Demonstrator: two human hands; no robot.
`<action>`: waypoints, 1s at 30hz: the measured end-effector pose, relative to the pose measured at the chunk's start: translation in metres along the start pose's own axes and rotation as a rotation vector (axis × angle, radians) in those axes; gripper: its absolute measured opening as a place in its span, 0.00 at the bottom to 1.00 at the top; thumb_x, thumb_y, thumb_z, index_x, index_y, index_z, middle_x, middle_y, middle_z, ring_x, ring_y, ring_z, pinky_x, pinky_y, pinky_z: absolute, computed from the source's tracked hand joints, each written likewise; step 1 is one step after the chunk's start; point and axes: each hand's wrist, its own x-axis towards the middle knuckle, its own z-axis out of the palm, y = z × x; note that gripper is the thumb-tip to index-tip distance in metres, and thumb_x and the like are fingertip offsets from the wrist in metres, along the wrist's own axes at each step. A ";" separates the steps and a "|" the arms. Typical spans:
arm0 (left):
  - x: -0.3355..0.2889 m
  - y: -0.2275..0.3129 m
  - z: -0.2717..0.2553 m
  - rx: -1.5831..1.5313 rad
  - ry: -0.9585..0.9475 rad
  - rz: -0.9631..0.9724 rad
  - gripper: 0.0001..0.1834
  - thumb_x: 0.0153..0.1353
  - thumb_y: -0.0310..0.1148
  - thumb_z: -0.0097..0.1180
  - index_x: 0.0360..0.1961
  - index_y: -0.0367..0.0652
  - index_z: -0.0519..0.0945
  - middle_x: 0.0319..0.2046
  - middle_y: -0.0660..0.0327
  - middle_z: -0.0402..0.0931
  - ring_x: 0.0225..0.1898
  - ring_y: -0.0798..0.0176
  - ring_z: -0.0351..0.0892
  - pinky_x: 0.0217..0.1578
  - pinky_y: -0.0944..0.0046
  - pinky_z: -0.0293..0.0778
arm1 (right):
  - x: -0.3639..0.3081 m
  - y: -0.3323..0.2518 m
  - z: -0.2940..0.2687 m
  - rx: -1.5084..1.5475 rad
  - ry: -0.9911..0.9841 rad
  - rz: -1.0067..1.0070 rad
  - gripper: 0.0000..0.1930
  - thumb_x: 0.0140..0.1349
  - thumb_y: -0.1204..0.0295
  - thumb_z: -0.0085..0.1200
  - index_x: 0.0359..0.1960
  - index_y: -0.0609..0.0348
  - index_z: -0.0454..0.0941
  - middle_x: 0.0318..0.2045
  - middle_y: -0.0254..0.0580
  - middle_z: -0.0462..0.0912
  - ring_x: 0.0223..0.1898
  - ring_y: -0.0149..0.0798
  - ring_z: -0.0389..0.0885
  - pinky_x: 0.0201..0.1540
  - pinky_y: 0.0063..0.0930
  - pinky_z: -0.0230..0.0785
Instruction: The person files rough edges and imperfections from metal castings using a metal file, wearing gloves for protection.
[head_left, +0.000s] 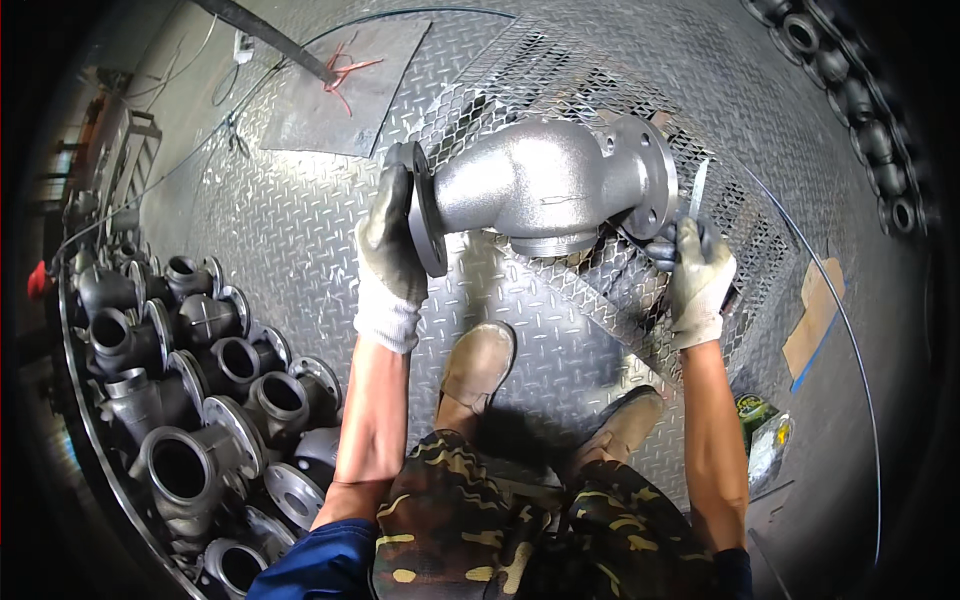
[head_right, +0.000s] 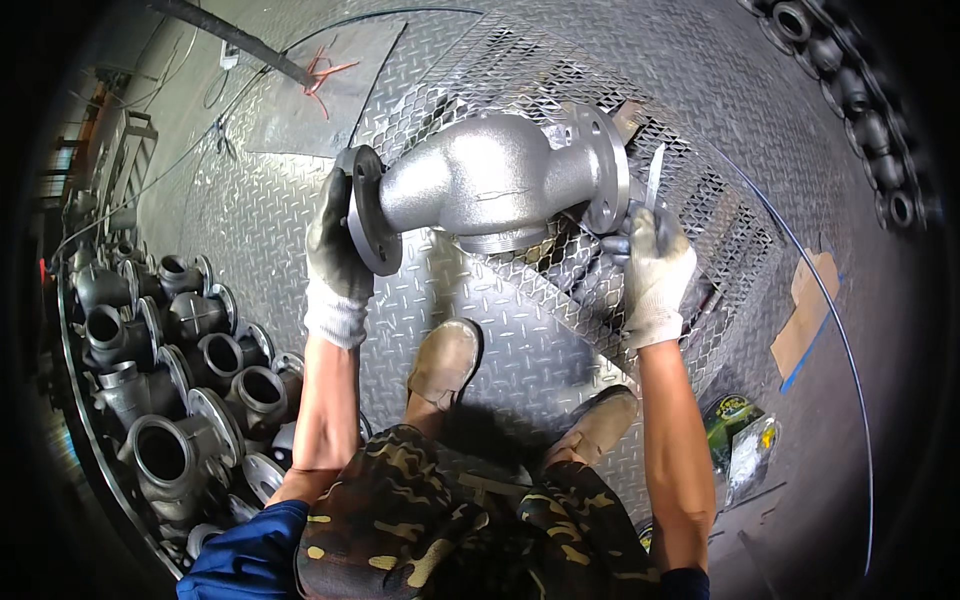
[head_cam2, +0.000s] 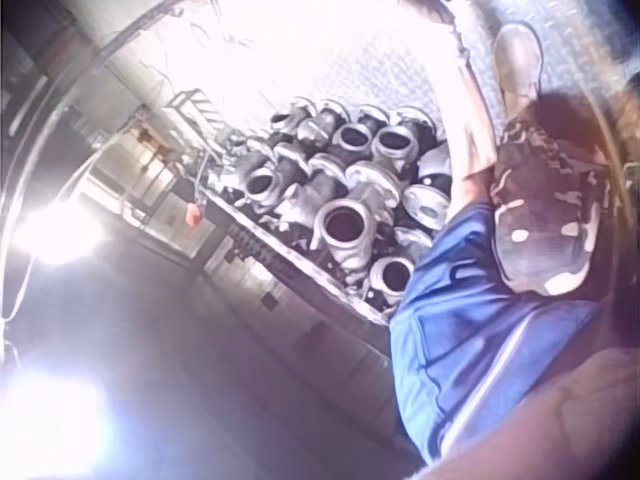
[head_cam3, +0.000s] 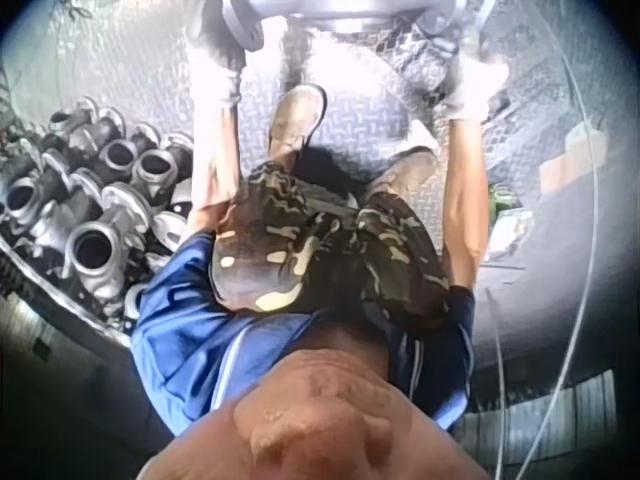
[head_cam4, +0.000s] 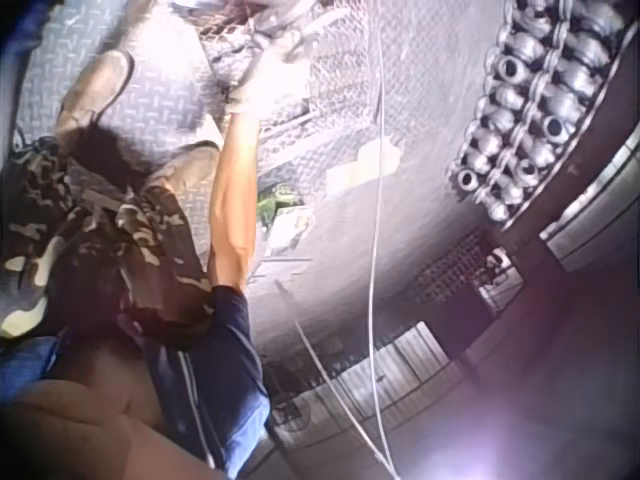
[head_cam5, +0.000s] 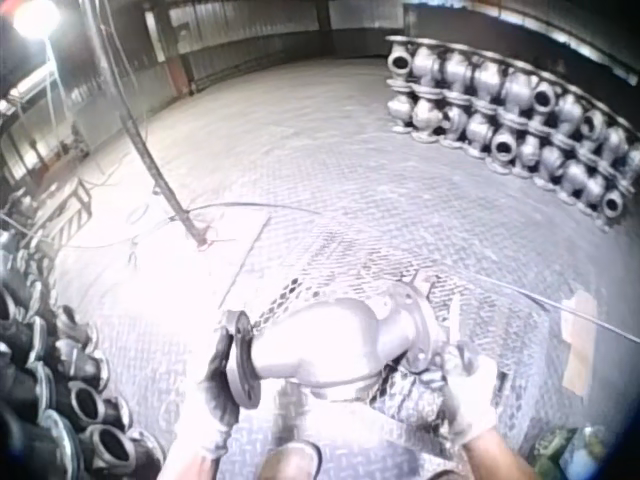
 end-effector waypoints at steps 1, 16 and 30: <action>0.000 -0.005 -0.003 0.072 -0.008 0.109 0.21 0.71 0.39 0.50 0.60 0.40 0.72 0.53 0.59 0.77 0.54 0.64 0.76 0.57 0.63 0.69 | -0.001 -0.001 0.000 -0.006 -0.009 0.020 0.11 0.70 0.72 0.49 0.46 0.69 0.74 0.31 0.40 0.82 0.22 0.31 0.82 0.22 0.20 0.70; -0.020 0.037 0.098 0.709 -0.099 0.205 0.31 0.61 0.34 0.62 0.63 0.30 0.70 0.47 0.57 0.78 0.35 0.73 0.76 0.32 0.75 0.72 | 0.022 0.022 -0.026 -0.022 0.134 0.100 0.22 0.67 0.64 0.54 0.50 0.76 0.74 0.40 0.50 0.83 0.36 0.37 0.83 0.34 0.26 0.75; -0.046 0.031 0.161 0.981 -0.602 0.716 0.29 0.58 0.22 0.57 0.62 0.29 0.70 0.64 0.50 0.69 0.67 0.53 0.65 0.68 0.56 0.55 | -0.065 0.015 -0.093 0.072 0.150 0.303 0.15 0.71 0.67 0.44 0.48 0.67 0.74 0.31 0.45 0.86 0.19 0.31 0.80 0.19 0.20 0.69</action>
